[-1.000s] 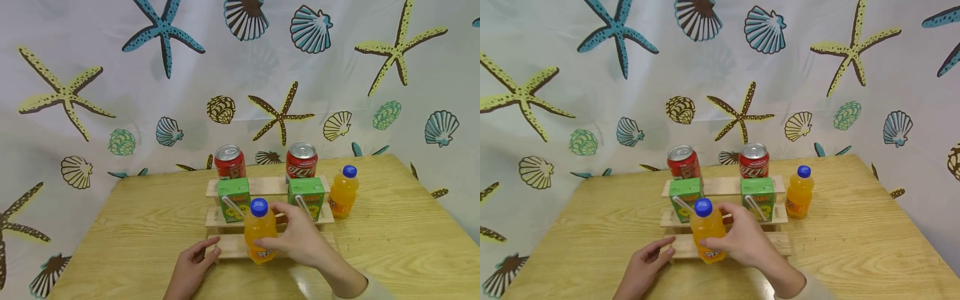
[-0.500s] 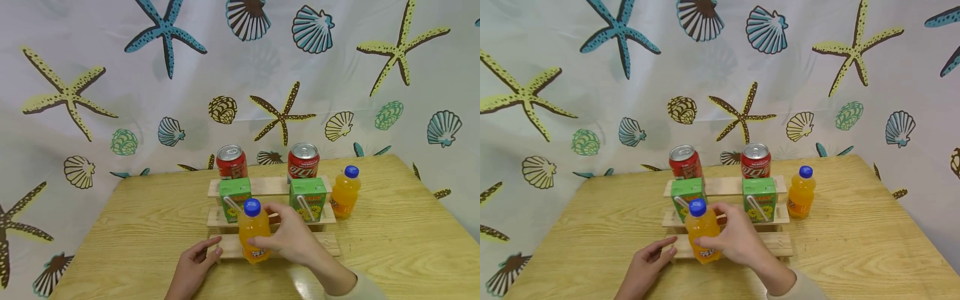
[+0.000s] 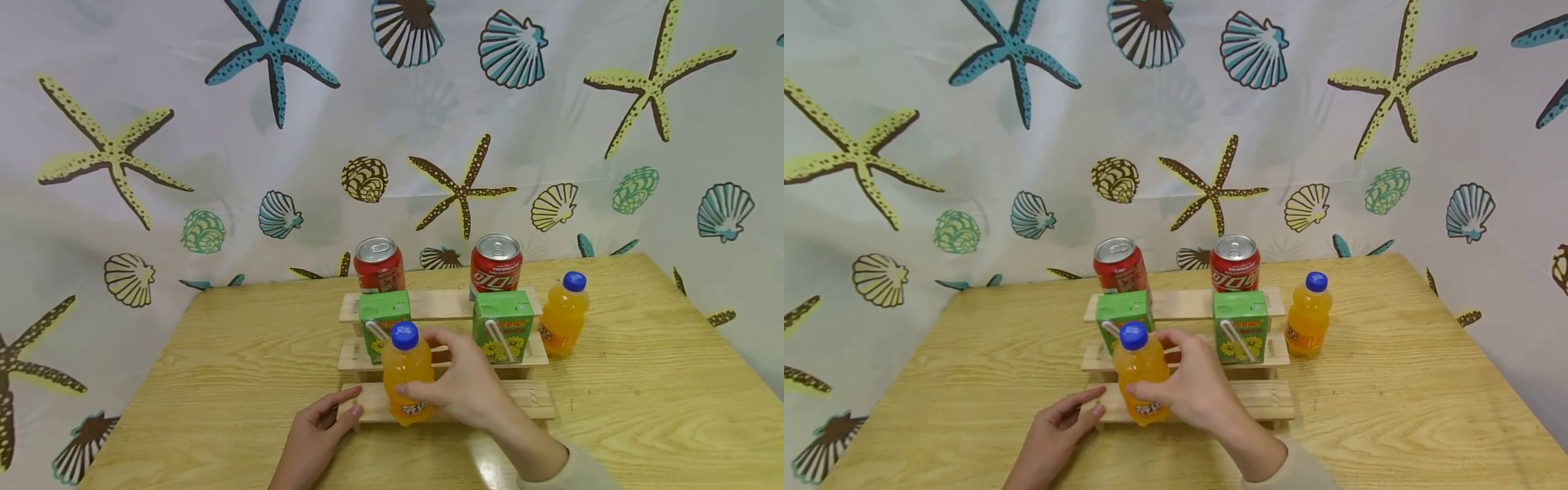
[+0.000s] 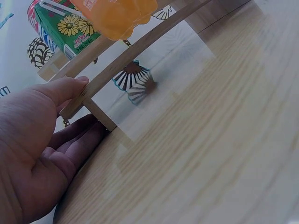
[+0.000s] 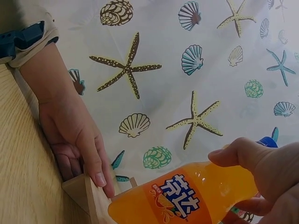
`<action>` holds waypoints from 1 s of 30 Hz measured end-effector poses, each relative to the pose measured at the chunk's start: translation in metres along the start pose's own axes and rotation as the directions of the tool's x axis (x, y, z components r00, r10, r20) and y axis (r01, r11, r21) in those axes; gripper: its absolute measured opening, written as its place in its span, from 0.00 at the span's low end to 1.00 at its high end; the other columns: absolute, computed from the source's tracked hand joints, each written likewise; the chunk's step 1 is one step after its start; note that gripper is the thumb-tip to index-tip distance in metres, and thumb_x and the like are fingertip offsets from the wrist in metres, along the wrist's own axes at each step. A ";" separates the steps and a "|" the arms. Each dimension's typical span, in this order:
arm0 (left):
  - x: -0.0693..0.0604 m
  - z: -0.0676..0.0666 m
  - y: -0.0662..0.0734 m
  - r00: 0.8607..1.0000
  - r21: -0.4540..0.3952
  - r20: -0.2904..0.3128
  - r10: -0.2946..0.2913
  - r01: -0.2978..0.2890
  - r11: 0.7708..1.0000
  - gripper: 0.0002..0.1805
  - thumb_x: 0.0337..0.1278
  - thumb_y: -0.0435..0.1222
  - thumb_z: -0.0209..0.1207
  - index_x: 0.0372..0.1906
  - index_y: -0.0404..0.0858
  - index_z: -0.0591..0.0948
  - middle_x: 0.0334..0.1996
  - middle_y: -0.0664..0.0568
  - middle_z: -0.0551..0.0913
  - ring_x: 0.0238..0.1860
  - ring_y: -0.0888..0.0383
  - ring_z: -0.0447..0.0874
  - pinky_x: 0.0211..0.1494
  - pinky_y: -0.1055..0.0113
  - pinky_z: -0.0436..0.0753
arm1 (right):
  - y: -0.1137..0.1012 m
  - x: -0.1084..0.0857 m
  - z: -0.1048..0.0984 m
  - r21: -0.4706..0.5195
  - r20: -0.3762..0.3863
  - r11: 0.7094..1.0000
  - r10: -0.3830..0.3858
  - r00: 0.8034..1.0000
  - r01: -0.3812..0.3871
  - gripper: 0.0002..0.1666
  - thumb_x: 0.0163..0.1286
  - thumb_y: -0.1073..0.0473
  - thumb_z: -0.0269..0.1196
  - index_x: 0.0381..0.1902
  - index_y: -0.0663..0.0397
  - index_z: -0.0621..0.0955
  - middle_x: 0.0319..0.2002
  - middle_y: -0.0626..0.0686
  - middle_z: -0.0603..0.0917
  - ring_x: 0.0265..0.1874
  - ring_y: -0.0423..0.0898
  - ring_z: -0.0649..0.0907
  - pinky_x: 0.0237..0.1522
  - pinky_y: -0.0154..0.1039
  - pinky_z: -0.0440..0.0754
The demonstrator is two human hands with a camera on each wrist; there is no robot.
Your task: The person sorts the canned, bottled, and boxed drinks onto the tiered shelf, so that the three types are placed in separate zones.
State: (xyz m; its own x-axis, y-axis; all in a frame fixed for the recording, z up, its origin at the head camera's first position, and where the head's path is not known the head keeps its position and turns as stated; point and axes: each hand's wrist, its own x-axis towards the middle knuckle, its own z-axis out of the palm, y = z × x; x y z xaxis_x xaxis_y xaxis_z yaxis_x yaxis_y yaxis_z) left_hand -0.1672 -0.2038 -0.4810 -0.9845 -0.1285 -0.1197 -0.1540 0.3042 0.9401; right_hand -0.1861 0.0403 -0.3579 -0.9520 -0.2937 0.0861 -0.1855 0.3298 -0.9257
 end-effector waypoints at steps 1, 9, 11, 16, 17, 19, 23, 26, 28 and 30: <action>0.000 0.000 0.000 1.000 -0.002 0.000 -0.005 0.005 1.000 0.21 0.57 0.49 0.69 0.55 0.49 0.85 0.60 0.56 0.83 0.72 0.53 0.69 0.72 0.54 0.73 | 0.000 0.000 0.001 0.003 -0.004 1.000 -0.002 1.000 0.002 0.30 0.50 0.58 0.80 0.51 0.52 0.82 0.50 0.53 0.84 0.49 0.55 0.84 0.50 0.54 0.86; 0.001 -0.002 0.002 1.000 -0.001 0.002 -0.005 0.005 1.000 0.23 0.56 0.52 0.69 0.56 0.50 0.85 0.60 0.57 0.83 0.72 0.52 0.69 0.72 0.53 0.73 | -0.001 0.003 0.007 0.001 -0.032 1.000 -0.031 0.999 0.031 0.32 0.50 0.58 0.80 0.54 0.54 0.82 0.52 0.54 0.84 0.51 0.56 0.83 0.52 0.55 0.85; 0.001 -0.002 0.002 1.000 0.002 0.002 -0.006 0.006 1.000 0.23 0.56 0.52 0.69 0.56 0.50 0.85 0.60 0.57 0.83 0.72 0.52 0.69 0.72 0.53 0.73 | 0.000 0.004 0.008 -0.001 -0.039 0.999 -0.043 0.998 0.043 0.32 0.50 0.58 0.80 0.54 0.54 0.82 0.52 0.53 0.84 0.51 0.55 0.83 0.54 0.56 0.84; 0.001 -0.003 0.002 1.000 0.006 0.005 0.001 -0.001 1.000 0.22 0.57 0.51 0.69 0.56 0.50 0.85 0.60 0.57 0.83 0.72 0.52 0.68 0.72 0.52 0.72 | 0.001 0.006 0.013 0.003 -0.050 0.999 -0.050 0.998 0.050 0.33 0.50 0.58 0.80 0.55 0.54 0.82 0.52 0.53 0.84 0.53 0.56 0.82 0.56 0.57 0.83; 0.000 -0.003 0.002 1.000 0.006 0.005 0.004 -0.004 1.000 0.21 0.57 0.50 0.69 0.55 0.50 0.85 0.60 0.57 0.83 0.73 0.52 0.68 0.72 0.52 0.72 | 0.001 0.007 0.014 0.005 -0.051 0.999 -0.047 0.998 0.047 0.33 0.50 0.57 0.80 0.55 0.55 0.82 0.53 0.53 0.84 0.53 0.56 0.82 0.56 0.57 0.83; 0.000 -0.002 0.002 1.000 0.007 0.008 0.013 -0.013 1.000 0.21 0.58 0.49 0.68 0.56 0.49 0.85 0.60 0.55 0.83 0.73 0.51 0.68 0.72 0.51 0.72 | 0.001 0.007 0.015 0.005 -0.050 0.999 -0.038 0.998 0.038 0.33 0.51 0.57 0.80 0.56 0.55 0.81 0.53 0.54 0.84 0.54 0.57 0.82 0.56 0.57 0.83; -0.001 -0.002 0.002 1.000 0.000 0.009 0.015 -0.015 1.000 0.21 0.58 0.49 0.69 0.56 0.49 0.86 0.61 0.54 0.83 0.72 0.49 0.68 0.72 0.50 0.72 | 0.002 0.009 0.018 0.013 -0.050 1.000 -0.020 0.999 0.020 0.33 0.52 0.57 0.80 0.56 0.54 0.81 0.54 0.55 0.83 0.54 0.59 0.83 0.55 0.57 0.84; 0.000 -0.002 0.001 1.000 -0.004 0.007 0.010 -0.010 1.000 0.21 0.57 0.49 0.69 0.55 0.49 0.86 0.61 0.55 0.82 0.72 0.50 0.68 0.72 0.51 0.72 | 0.003 0.009 0.019 0.019 -0.052 1.000 -0.006 0.999 0.007 0.33 0.52 0.56 0.79 0.56 0.54 0.81 0.54 0.55 0.82 0.54 0.59 0.83 0.54 0.57 0.85; 0.001 -0.002 0.001 1.000 -0.001 0.008 0.010 -0.010 1.000 0.21 0.57 0.49 0.69 0.56 0.49 0.86 0.61 0.55 0.82 0.72 0.50 0.68 0.72 0.51 0.71 | 0.003 0.010 0.020 0.020 -0.053 1.000 -0.001 0.999 0.003 0.33 0.52 0.55 0.79 0.56 0.53 0.81 0.54 0.55 0.82 0.54 0.59 0.83 0.55 0.57 0.85; 0.001 -0.002 0.000 1.000 0.004 0.008 0.012 -0.013 1.000 0.21 0.58 0.49 0.69 0.56 0.49 0.85 0.61 0.55 0.83 0.72 0.50 0.68 0.72 0.51 0.71 | 0.004 0.010 0.021 0.024 -0.053 1.000 -0.001 0.999 0.002 0.33 0.52 0.55 0.79 0.56 0.54 0.81 0.54 0.55 0.83 0.54 0.59 0.83 0.55 0.57 0.84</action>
State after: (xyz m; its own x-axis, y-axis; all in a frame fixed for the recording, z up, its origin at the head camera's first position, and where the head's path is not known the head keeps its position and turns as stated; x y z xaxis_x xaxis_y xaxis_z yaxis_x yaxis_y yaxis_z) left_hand -0.1680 -0.2058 -0.4805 -0.9869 -0.1172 -0.1105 -0.1420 0.3092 0.9403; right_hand -0.1913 0.0197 -0.3688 -0.9634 -0.2459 0.1064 -0.1816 0.3074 -0.9341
